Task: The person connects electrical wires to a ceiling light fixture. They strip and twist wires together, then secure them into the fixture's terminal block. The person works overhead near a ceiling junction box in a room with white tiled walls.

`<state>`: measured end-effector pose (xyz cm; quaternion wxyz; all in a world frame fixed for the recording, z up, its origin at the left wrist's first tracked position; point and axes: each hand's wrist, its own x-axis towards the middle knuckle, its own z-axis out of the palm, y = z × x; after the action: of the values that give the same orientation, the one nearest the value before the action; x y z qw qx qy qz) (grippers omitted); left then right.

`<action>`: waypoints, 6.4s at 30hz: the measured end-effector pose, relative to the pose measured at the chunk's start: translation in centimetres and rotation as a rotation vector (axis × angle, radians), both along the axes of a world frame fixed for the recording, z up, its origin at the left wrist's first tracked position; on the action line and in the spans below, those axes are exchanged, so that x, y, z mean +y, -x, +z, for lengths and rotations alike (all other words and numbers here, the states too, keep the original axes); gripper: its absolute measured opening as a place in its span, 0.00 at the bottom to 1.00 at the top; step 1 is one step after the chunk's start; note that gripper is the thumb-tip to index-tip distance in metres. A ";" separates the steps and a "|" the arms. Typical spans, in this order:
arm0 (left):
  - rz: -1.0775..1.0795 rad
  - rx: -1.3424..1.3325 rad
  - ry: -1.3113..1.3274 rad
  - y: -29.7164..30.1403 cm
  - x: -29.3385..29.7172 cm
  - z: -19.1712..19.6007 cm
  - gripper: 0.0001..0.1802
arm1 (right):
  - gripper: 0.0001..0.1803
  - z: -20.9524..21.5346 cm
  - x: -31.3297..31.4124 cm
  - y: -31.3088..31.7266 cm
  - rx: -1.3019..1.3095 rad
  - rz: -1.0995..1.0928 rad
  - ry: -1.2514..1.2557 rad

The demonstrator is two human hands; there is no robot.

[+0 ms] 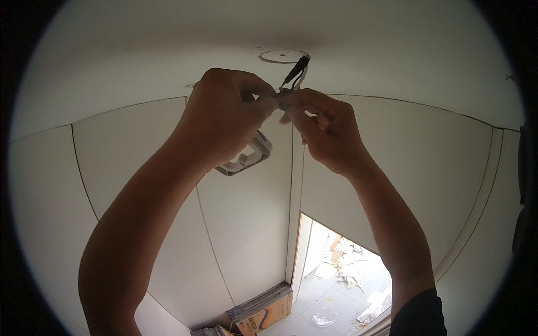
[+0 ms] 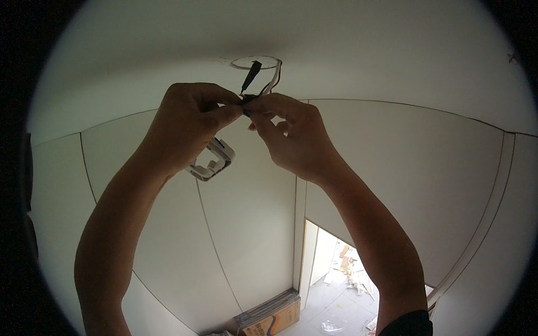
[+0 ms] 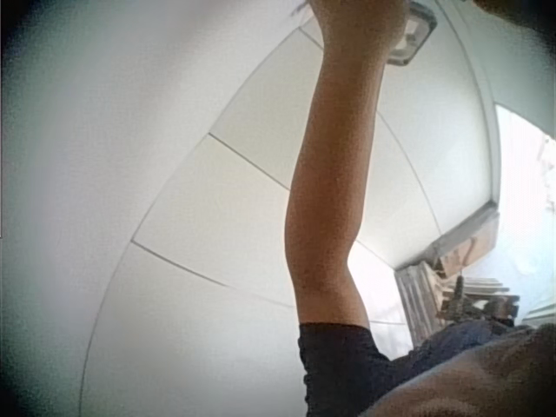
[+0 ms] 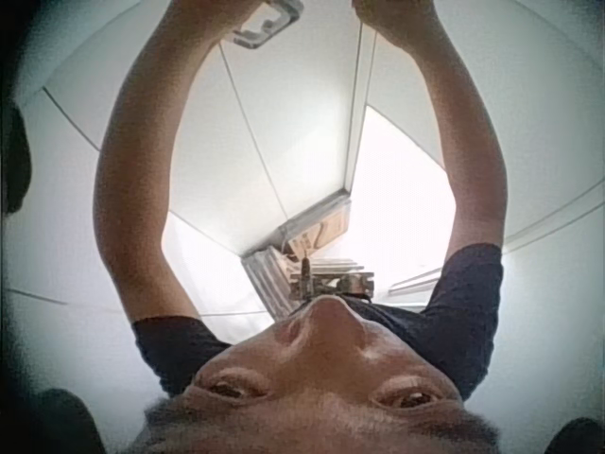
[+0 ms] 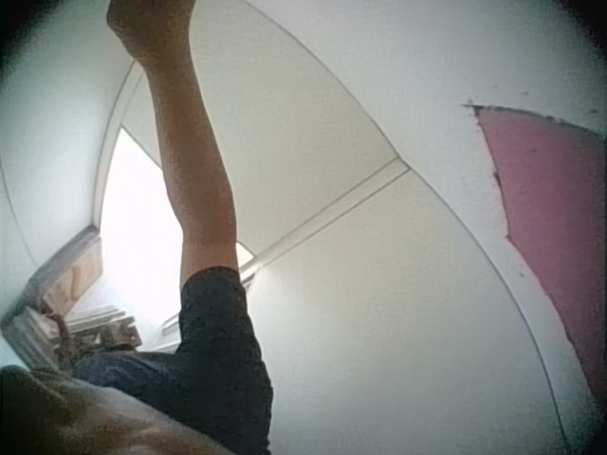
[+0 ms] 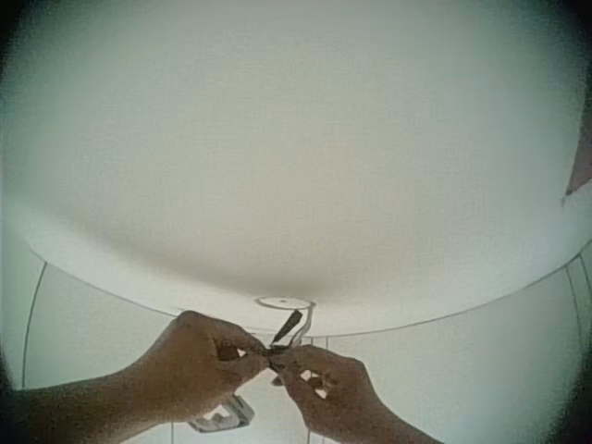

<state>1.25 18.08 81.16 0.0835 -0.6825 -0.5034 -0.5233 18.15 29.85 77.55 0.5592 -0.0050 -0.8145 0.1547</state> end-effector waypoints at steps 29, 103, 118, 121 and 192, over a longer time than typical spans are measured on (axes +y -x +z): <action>0.114 0.216 -0.179 -0.2 1.1 2.7 0.13 | 0.11 2.8 1.1 -1.6 -0.070 -0.047 0.009; 0.139 0.090 -0.078 -1.7 -0.5 -0.1 0.12 | 0.08 2.1 0.9 -0.8 0.020 -0.229 -0.095; 0.088 0.222 -0.249 0.1 1.4 1.2 0.13 | 0.13 3.3 0.1 -1.3 -0.119 -0.155 0.044; 0.084 0.217 -0.251 -0.2 1.8 1.2 0.13 | 0.13 3.8 -0.1 -1.5 -0.127 -0.164 0.136; 0.132 0.162 -0.247 -0.8 1.6 1.3 0.12 | 0.09 2.3 1.3 -0.5 0.047 -0.021 0.007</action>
<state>2.05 19.68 82.42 0.2412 -0.6725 -0.4705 -0.5178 18.65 31.18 79.84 0.5796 -0.0122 -0.8005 0.1518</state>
